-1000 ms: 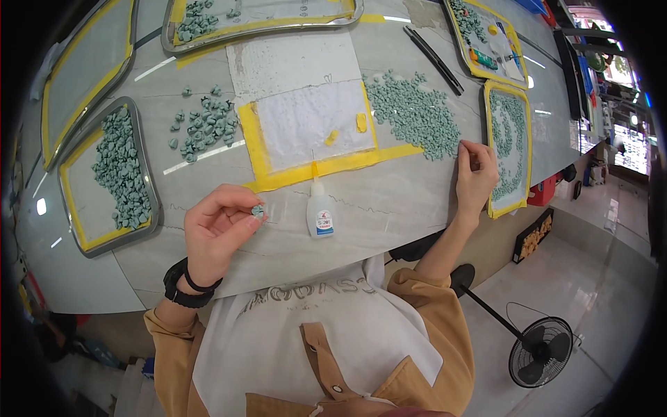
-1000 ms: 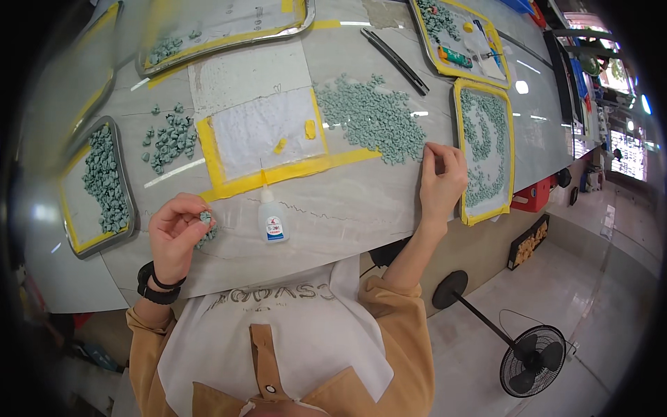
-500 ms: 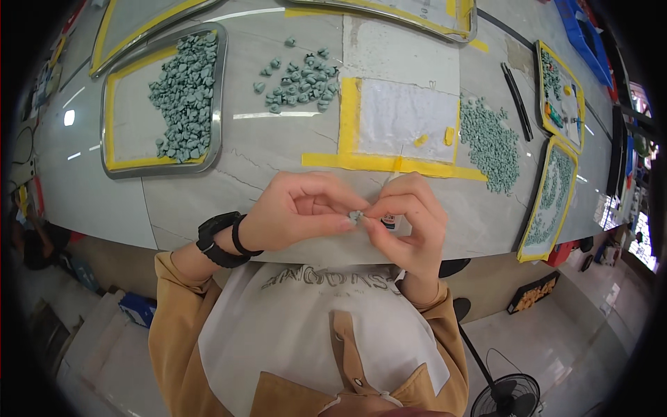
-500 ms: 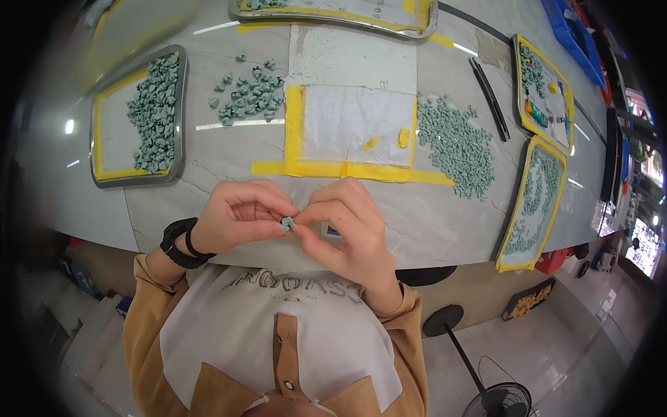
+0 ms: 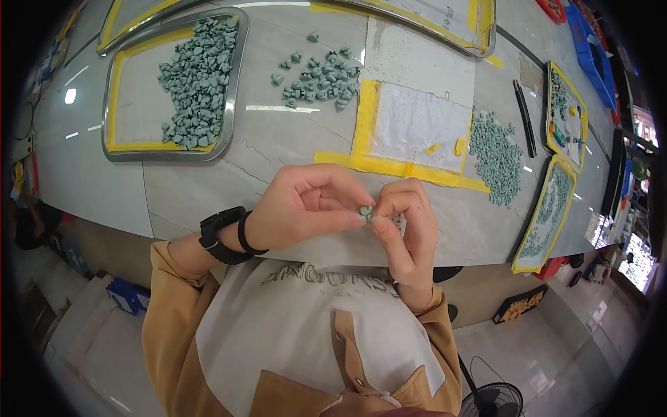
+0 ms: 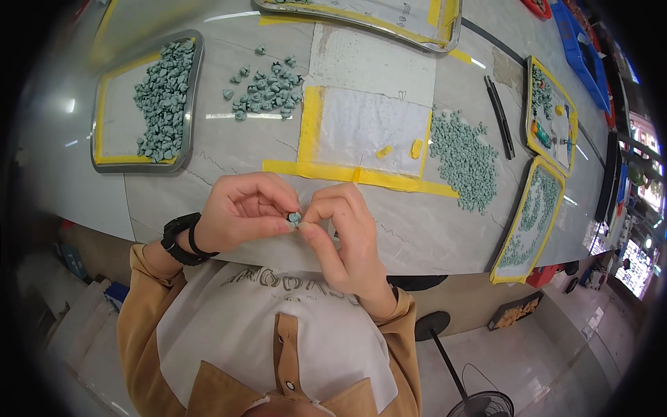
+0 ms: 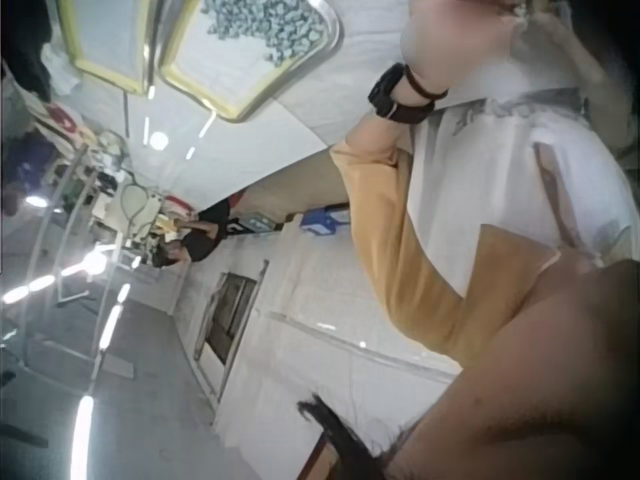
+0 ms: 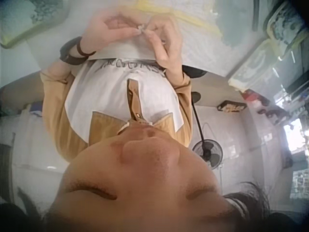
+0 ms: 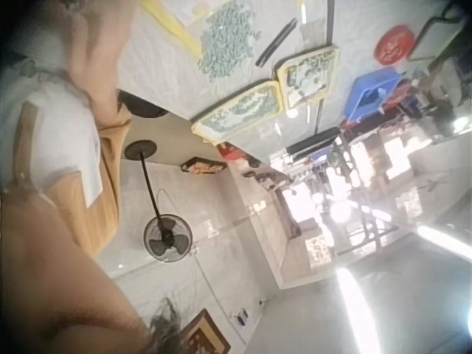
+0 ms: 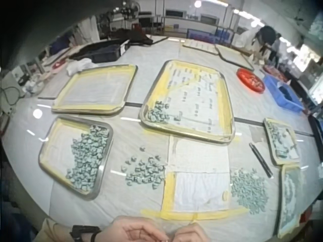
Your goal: Applying glue to small green plastic components and arranging them on a tray.
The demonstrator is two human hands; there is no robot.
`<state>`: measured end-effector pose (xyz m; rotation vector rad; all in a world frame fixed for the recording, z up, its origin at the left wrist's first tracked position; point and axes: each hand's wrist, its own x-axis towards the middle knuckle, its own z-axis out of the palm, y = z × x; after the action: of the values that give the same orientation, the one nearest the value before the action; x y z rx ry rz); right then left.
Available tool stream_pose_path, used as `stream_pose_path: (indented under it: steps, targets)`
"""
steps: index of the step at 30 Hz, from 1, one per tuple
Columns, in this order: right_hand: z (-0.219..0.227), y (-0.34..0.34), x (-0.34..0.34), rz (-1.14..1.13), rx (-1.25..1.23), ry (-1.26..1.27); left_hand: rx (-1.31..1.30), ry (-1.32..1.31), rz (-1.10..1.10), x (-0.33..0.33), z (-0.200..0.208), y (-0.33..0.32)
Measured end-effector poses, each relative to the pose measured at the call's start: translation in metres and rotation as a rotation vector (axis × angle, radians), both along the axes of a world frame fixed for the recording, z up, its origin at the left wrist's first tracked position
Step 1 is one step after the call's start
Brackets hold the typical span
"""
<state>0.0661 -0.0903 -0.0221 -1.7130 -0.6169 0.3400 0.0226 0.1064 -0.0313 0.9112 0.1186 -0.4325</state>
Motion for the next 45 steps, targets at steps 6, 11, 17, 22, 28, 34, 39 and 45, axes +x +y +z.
stream_pose_path:
  steps: [6, 11, 17, 22, 28, 34, 39, 45]
  targets:
    - [-0.002, 0.001, 0.0, -0.004, -0.02, 0.029, 0.103, -0.14, 0.046, -0.002, -0.006, -0.004]
    - [0.004, 0.002, 0.0, -0.001, -0.058, 0.079, 0.251, -0.311, 0.081, -0.002, -0.009, 0.0]
    - [0.005, 0.002, 0.0, -0.054, -0.027, 0.161, 0.475, -0.555, 0.038, 0.002, -0.007, 0.002]
    - [0.004, 0.005, -0.007, -0.171, -0.042, -0.069, 0.114, -0.268, 0.085, -0.002, -0.012, -0.002]
    - [0.005, 0.003, -0.007, -0.157, -0.04, -0.124, 0.122, -0.24, 0.094, -0.003, -0.009, -0.004]
    - [0.003, 0.001, -0.002, -0.104, -0.043, -0.117, 0.361, -0.428, 0.097, 0.0, -0.01, -0.001]
    - [0.008, 0.005, 0.006, -0.073, -0.028, 0.071, 0.384, -0.476, 0.124, 0.007, -0.015, 0.002]
    - [0.019, 0.007, 0.004, -0.021, 0.021, 0.186, 0.396, -0.452, 0.153, -0.001, 0.006, 0.002]
